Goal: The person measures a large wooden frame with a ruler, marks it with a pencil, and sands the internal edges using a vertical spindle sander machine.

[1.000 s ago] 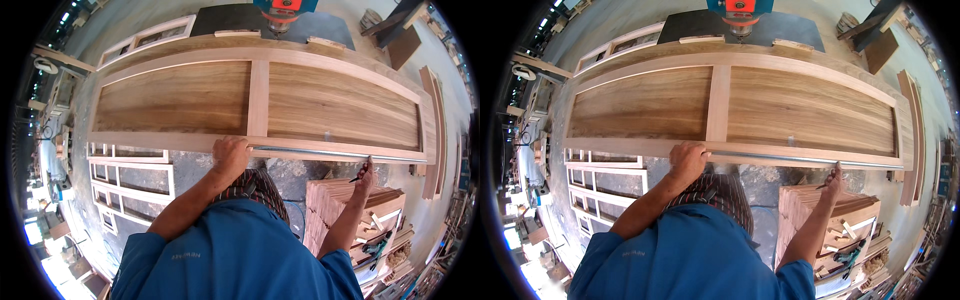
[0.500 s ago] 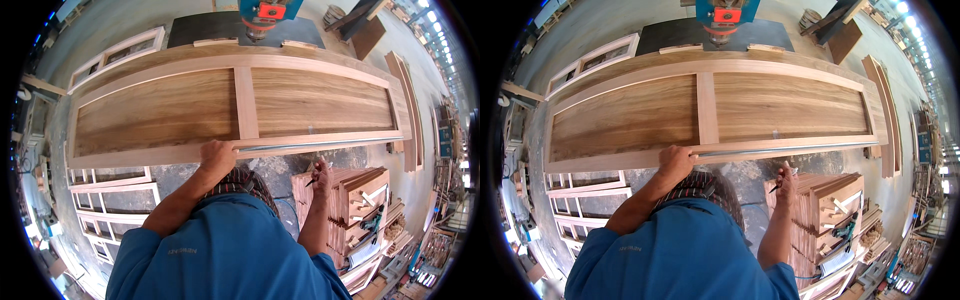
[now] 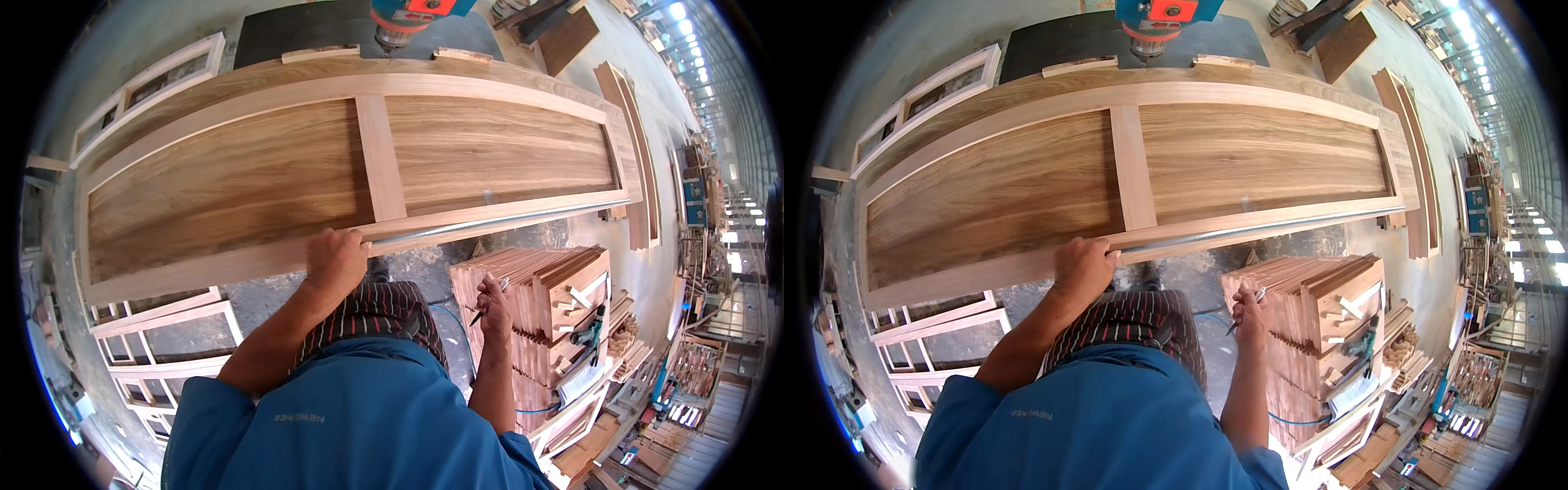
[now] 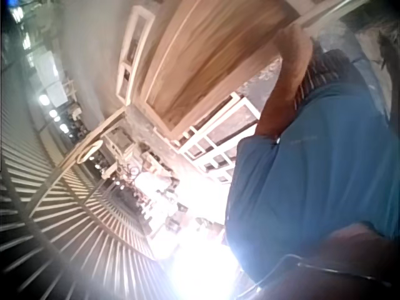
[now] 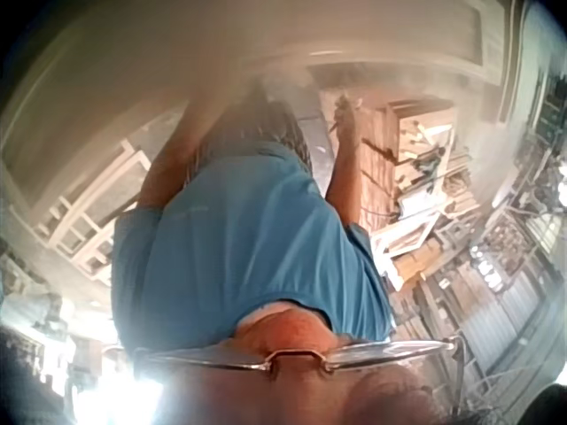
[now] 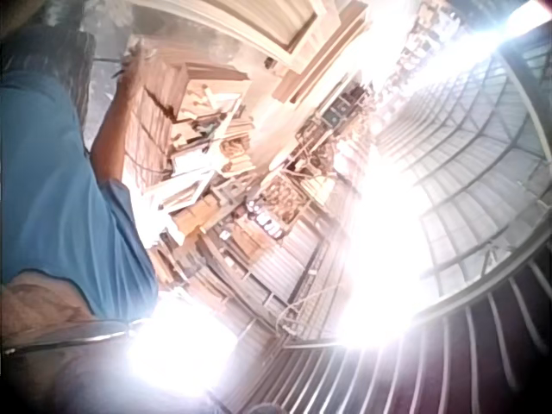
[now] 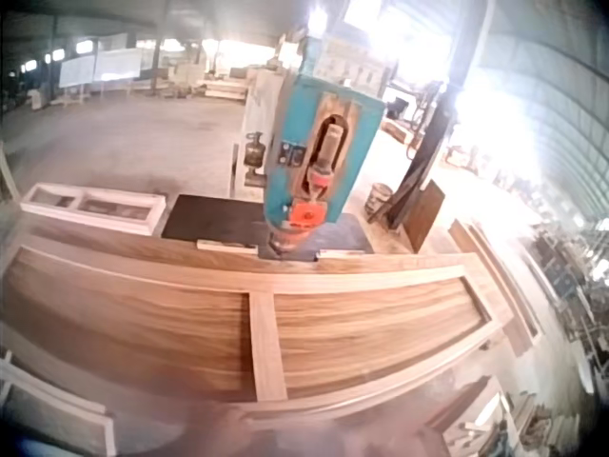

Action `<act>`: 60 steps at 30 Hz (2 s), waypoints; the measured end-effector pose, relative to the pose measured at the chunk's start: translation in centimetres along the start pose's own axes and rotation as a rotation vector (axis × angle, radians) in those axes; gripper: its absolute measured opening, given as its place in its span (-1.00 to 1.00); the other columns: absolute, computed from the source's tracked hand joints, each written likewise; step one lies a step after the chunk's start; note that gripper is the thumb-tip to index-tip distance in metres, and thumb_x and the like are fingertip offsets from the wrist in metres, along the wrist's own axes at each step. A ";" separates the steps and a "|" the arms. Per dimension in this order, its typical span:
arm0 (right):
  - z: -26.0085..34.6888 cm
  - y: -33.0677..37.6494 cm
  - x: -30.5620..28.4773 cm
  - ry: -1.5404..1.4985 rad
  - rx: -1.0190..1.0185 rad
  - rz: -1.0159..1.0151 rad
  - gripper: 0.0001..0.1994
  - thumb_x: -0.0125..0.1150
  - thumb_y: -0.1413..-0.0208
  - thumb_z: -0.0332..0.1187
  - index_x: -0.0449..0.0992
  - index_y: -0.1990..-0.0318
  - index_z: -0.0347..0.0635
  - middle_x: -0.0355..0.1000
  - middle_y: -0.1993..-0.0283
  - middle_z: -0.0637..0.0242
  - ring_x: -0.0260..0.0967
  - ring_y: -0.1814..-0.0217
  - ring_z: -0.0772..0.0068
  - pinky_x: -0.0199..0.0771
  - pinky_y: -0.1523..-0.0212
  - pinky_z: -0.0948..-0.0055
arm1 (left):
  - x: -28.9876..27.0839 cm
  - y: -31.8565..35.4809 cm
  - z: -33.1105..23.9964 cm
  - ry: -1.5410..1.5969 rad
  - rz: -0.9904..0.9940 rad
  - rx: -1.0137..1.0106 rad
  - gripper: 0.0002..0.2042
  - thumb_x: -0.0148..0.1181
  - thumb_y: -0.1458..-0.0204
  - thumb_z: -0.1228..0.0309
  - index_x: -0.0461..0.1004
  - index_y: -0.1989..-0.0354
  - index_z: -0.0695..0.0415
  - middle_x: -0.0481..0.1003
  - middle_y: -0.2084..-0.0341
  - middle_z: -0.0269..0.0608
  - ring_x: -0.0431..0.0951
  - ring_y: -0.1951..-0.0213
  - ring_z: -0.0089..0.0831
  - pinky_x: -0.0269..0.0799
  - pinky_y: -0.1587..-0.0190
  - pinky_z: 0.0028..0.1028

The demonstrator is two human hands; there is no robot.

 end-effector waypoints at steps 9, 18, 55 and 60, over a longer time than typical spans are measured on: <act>4.2 -6.1 2.3 -0.009 -0.032 0.199 -0.81 0.34 -0.33 -0.23 0.47 0.26 -0.06 0.43 0.42 0.46 0.09 0.64 0.79 0.02 0.63 0.68 | 0.1 -0.2 -0.6 -0.090 -0.062 -0.122 -0.78 0.38 -0.06 0.21 0.69 0.37 0.12 0.63 0.47 0.03 0.66 0.27 0.03 0.56 0.20 0.00; 7.2 -12.1 0.0 -0.052 0.001 0.300 -0.81 0.25 -0.38 -0.21 0.52 0.16 -0.12 0.46 0.43 0.45 0.16 0.61 0.78 0.04 0.64 0.70 | -0.4 1.9 -1.0 -0.171 -0.152 -0.216 -0.77 0.36 -0.09 0.25 0.64 0.40 0.19 0.63 0.43 0.02 0.62 0.29 0.13 0.51 0.20 -0.03; 9.6 -10.9 -15.7 0.310 -0.339 -0.215 -0.68 0.24 -0.33 -0.12 0.65 0.17 -0.24 0.58 0.38 0.23 0.49 0.33 0.44 0.51 0.25 0.30 | 9.3 -19.1 -17.1 0.322 0.151 0.142 -0.78 0.21 -0.31 0.37 0.58 0.12 0.34 0.56 0.42 -0.20 0.52 0.33 -0.51 0.46 0.23 -0.39; 10.0 -9.5 -33.3 0.479 -0.231 -0.793 -0.68 0.20 -0.23 -0.13 0.60 0.17 -0.25 0.59 0.30 -0.06 0.58 0.19 -0.11 0.52 0.10 -0.01 | 12.4 -23.0 -19.9 -0.042 0.028 0.410 -0.65 0.26 -0.23 0.42 0.48 -0.13 0.34 0.56 0.02 0.18 0.56 -0.04 0.06 0.44 -0.15 -0.11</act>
Point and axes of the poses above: each hand's wrist, its own y-axis away from the middle knuckle, its own x-axis out of the palm, z = x × y, the point moved 7 cm from there along -y, towards the middle knuckle
